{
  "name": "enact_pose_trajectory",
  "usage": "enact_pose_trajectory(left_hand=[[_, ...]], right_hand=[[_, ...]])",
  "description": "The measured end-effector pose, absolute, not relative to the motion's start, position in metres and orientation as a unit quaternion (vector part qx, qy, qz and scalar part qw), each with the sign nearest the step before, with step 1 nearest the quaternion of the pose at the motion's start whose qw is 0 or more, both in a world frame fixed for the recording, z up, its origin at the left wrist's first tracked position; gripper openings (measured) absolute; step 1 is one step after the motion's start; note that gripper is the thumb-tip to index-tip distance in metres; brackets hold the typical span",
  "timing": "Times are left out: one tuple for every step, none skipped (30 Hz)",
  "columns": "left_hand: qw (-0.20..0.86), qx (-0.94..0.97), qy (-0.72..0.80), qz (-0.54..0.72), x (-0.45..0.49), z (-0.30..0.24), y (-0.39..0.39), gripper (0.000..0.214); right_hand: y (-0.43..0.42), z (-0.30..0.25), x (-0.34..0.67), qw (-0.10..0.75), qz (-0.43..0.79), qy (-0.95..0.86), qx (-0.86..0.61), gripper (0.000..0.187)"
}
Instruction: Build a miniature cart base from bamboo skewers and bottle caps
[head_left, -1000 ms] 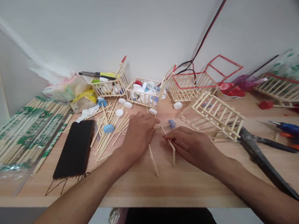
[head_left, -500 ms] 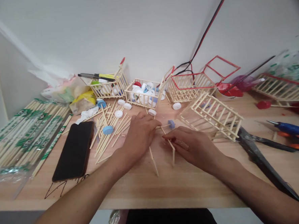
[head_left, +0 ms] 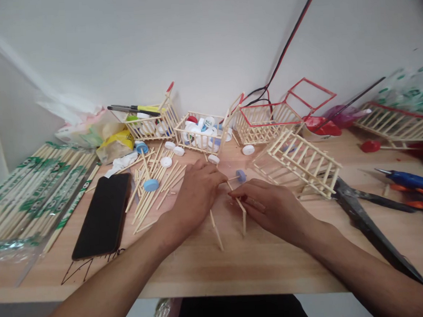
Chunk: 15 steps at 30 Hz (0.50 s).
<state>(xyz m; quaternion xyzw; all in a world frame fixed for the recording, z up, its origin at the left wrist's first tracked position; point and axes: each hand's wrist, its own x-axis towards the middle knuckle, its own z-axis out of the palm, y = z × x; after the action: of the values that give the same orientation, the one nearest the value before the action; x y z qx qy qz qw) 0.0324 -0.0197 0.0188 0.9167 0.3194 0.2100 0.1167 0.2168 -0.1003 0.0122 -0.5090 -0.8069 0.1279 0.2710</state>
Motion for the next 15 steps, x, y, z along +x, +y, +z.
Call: enact_pose_trajectory(left_hand=[[0.12, 0.914, 0.324, 0.213, 0.0323, 0.0193, -0.0197, 0.02], [0.125, 0.911, 0.329, 0.217, 0.0321, 0.0199, -0.0197, 0.021], [0.131, 0.907, 0.333, 0.223, 0.0317, 0.0208, -0.0196, 0.023], [0.137, 0.903, 0.337, 0.23, 0.0312, 0.0216, -0.0195, 0.026], [0.141, 0.901, 0.336, 0.237, 0.0306, 0.0224, -0.0194, 0.029], [0.143, 0.901, 0.33, 0.244, 0.0299, 0.023, -0.0193, 0.03], [0.143, 0.903, 0.32, 0.249, 0.0293, 0.0233, -0.0192, 0.029], [0.14, 0.907, 0.307, 0.252, 0.0288, 0.0234, -0.0191, 0.027], [0.137, 0.912, 0.294, 0.252, 0.0284, 0.0231, -0.0191, 0.025], [0.134, 0.917, 0.282, 0.249, 0.0282, 0.0227, -0.0191, 0.024], [0.132, 0.921, 0.273, 0.243, 0.0282, 0.022, -0.0191, 0.023], [0.13, 0.924, 0.268, 0.238, 0.0282, 0.0213, -0.0191, 0.023], [0.127, 0.927, 0.264, 0.234, 0.0283, 0.0206, -0.0191, 0.022], [0.124, 0.929, 0.262, 0.23, 0.0284, 0.02, -0.0192, 0.021], [0.12, 0.93, 0.26, 0.229, 0.0285, 0.0195, -0.0192, 0.02]], right_hand=[[-0.1003, 0.0123, 0.217, 0.27, 0.129, -0.807, -0.509, 0.021], [-0.1003, 0.0126, 0.2172, 0.269, 0.13, -0.807, -0.509, 0.021], [-0.1002, 0.0129, 0.2173, 0.268, 0.132, -0.806, -0.51, 0.021], [-0.1002, 0.0133, 0.2173, 0.267, 0.133, -0.806, -0.511, 0.021], [-0.1002, 0.0136, 0.2172, 0.267, 0.133, -0.806, -0.512, 0.021], [-0.1002, 0.0139, 0.2171, 0.267, 0.132, -0.806, -0.512, 0.021], [-0.1002, 0.0142, 0.2169, 0.267, 0.13, -0.807, -0.511, 0.021], [-0.1001, 0.0143, 0.2167, 0.267, 0.128, -0.808, -0.51, 0.021], [-0.1001, 0.0144, 0.2165, 0.266, 0.125, -0.809, -0.509, 0.021], [-0.1001, 0.0143, 0.2165, 0.266, 0.123, -0.809, -0.509, 0.021], [-0.1001, 0.0141, 0.2165, 0.266, 0.12, -0.81, -0.509, 0.021], [-0.1001, 0.0138, 0.2167, 0.266, 0.118, -0.81, -0.509, 0.022], [-0.1001, 0.0135, 0.2168, 0.266, 0.117, -0.811, -0.508, 0.024], [-0.1001, 0.0132, 0.217, 0.267, 0.115, -0.812, -0.507, 0.025], [-0.1002, 0.013, 0.2171, 0.267, 0.113, -0.812, -0.506, 0.025]])
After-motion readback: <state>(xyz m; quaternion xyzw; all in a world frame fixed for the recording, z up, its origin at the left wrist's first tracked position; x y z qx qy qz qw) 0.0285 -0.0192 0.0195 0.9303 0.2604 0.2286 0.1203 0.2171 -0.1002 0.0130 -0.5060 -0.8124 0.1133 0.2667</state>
